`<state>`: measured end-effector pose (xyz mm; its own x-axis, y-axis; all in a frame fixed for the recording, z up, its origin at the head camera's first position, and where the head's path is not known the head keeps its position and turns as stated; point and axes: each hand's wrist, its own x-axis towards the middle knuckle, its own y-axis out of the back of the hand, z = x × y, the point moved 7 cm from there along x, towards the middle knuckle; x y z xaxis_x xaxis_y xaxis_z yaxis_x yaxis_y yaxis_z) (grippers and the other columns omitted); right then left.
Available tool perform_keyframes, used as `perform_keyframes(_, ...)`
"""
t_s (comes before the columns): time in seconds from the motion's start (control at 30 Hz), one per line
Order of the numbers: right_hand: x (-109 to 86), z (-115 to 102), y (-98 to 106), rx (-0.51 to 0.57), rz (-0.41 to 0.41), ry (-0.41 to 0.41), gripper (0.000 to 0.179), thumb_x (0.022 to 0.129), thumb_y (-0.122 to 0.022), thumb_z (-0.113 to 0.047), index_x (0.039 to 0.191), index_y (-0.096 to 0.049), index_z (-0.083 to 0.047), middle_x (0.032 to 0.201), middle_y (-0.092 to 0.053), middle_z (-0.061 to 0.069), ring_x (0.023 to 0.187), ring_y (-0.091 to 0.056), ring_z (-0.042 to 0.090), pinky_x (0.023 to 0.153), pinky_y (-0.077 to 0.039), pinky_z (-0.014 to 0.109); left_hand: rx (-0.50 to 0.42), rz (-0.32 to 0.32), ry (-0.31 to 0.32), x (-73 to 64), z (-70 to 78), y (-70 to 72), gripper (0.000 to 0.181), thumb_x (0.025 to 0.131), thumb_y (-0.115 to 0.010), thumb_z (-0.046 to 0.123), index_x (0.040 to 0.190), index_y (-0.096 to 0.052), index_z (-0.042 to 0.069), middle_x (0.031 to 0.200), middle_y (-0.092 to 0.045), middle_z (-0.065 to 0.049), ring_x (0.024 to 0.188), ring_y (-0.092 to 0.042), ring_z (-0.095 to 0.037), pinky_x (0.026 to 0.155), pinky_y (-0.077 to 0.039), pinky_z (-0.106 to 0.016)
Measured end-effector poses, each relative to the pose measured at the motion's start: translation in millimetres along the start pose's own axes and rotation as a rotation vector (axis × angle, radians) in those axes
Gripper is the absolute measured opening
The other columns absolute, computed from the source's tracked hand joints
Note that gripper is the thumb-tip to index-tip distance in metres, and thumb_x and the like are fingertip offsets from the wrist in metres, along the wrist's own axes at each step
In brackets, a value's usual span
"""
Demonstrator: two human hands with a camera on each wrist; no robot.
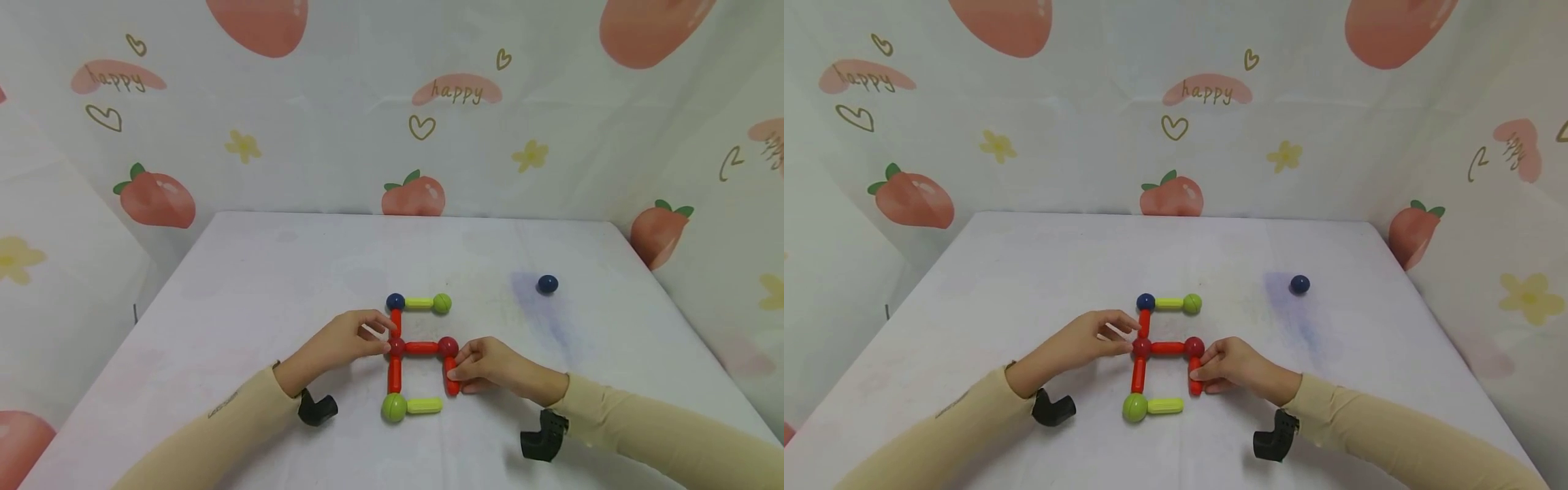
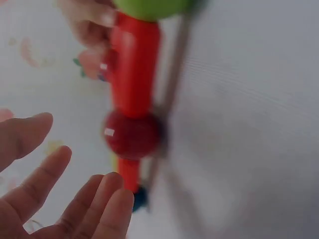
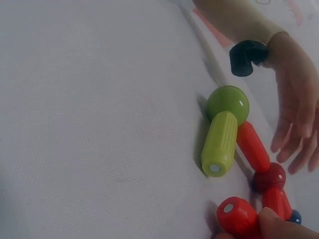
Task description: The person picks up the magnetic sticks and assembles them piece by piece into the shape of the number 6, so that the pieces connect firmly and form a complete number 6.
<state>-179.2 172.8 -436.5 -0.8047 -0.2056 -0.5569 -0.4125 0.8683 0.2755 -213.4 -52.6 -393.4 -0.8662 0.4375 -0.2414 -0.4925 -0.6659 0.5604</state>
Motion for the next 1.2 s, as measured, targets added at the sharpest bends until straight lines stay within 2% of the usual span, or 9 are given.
perform_keyframes(0.13,0.1,-0.4,-0.3,0.006,-0.012,0.009,0.027,0.083,-0.076,-0.009,0.099,-0.057,0.000,0.078,-0.067,0.003,0.068,-0.064,0.011,0.068,-0.058,0.027,0.012,0.021,-0.094,-18.5,25.1,1.7,0.024,0.086,-0.073,0.019,0.109,-0.068,0.016,0.109,-0.065,-0.002,0.098,-0.062,-0.016,0.081,-0.055,-0.032)
perform_keyframes(0.2,0.2,-0.5,-0.5,0.007,-0.018,0.015,0.028,0.083,-0.076,-0.010,0.099,-0.056,0.001,0.078,-0.067,0.003,0.068,-0.064,0.011,0.068,-0.058,0.028,0.019,0.012,-0.140,-26.7,34.5,-2.4,0.023,0.087,-0.073,0.018,0.109,-0.068,0.014,0.108,-0.066,-0.001,0.097,-0.062,-0.015,0.082,-0.054,-0.031)
perform_keyframes(0.3,0.3,-0.6,-0.4,0.005,-0.023,0.020,0.028,0.083,-0.076,-0.010,0.099,-0.056,0.001,0.078,-0.067,0.003,0.068,-0.064,0.011,0.068,-0.058,0.028,0.046,-0.015,-0.160,-33.9,41.1,-12.8,0.021,0.087,-0.073,0.019,0.107,-0.070,0.014,0.102,-0.065,0.003,0.092,-0.060,-0.012,0.081,-0.052,-0.027)
perform_keyframes(0.5,0.9,-1.1,-0.1,-0.002,-0.025,0.025,0.027,0.083,-0.075,-0.010,0.099,-0.057,0.000,0.078,-0.067,0.003,0.069,-0.065,0.011,0.068,-0.058,0.028,0.117,-0.049,-0.144,-39.6,40.3,-33.5,0.020,0.083,-0.077,0.018,0.101,-0.072,0.013,0.085,-0.060,0.005,0.076,-0.054,-0.009,0.065,-0.047,-0.021)
perform_keyframes(0.6,0.8,-1.4,-0.2,-0.002,-0.030,0.029,0.026,0.083,-0.075,-0.010,0.099,-0.057,0.001,0.078,-0.068,0.002,0.068,-0.064,0.011,0.068,-0.058,0.028,0.167,-0.068,-0.125,-38.9,36.8,-42.0,0.020,0.080,-0.079,0.018,0.099,-0.073,0.014,0.079,-0.058,0.006,0.073,-0.052,-0.009,0.062,-0.046,-0.020)
perform_keyframes(0.8,1.0,-1.3,-0.4,0.000,-0.038,0.029,0.027,0.084,-0.075,-0.011,0.100,-0.057,0.001,0.078,-0.068,0.002,0.069,-0.064,0.011,0.068,-0.058,0.027,0.257,-0.107,-0.103,-36.6,33.8,-56.4,0.017,0.077,-0.082,0.018,0.093,-0.075,0.019,0.076,-0.052,0.008,0.070,-0.049,-0.006,0.060,-0.045,-0.018)
perform_keyframes(0.97,0.5,-2.0,0.0,-0.005,-0.044,0.035,0.026,0.084,-0.075,-0.010,0.099,-0.058,0.001,0.078,-0.068,0.002,0.069,-0.064,0.011,0.068,-0.058,0.027,0.366,-0.099,-0.127,-32.3,36.1,-64.7,0.018,0.075,-0.084,0.023,0.090,-0.075,0.021,0.075,-0.049,0.008,0.066,-0.046,-0.004,0.057,-0.041,-0.018)
perform_keyframes(1.07,0.4,-1.8,-0.3,0.002,-0.047,0.032,0.025,0.083,-0.075,-0.010,0.099,-0.058,0.001,0.078,-0.068,0.002,0.069,-0.064,0.011,0.068,-0.058,0.027,0.422,-0.095,-0.138,-29.5,36.6,-68.3,0.017,0.074,-0.084,0.024,0.089,-0.076,0.022,0.074,-0.053,0.013,0.067,-0.047,-0.002,0.060,-0.042,-0.018)
perform_keyframes(1.2,0.6,-1.9,-0.7,-0.002,-0.057,0.040,0.025,0.084,-0.075,-0.009,0.099,-0.058,0.001,0.078,-0.068,0.002,0.069,-0.064,0.011,0.068,-0.058,0.027,0.422,-0.106,-0.136,-27.2,36.4,-71.5,0.015,0.074,-0.083,0.020,0.088,-0.077,0.021,0.071,-0.060,0.018,0.068,-0.050,0.001,0.063,-0.044,-0.017)
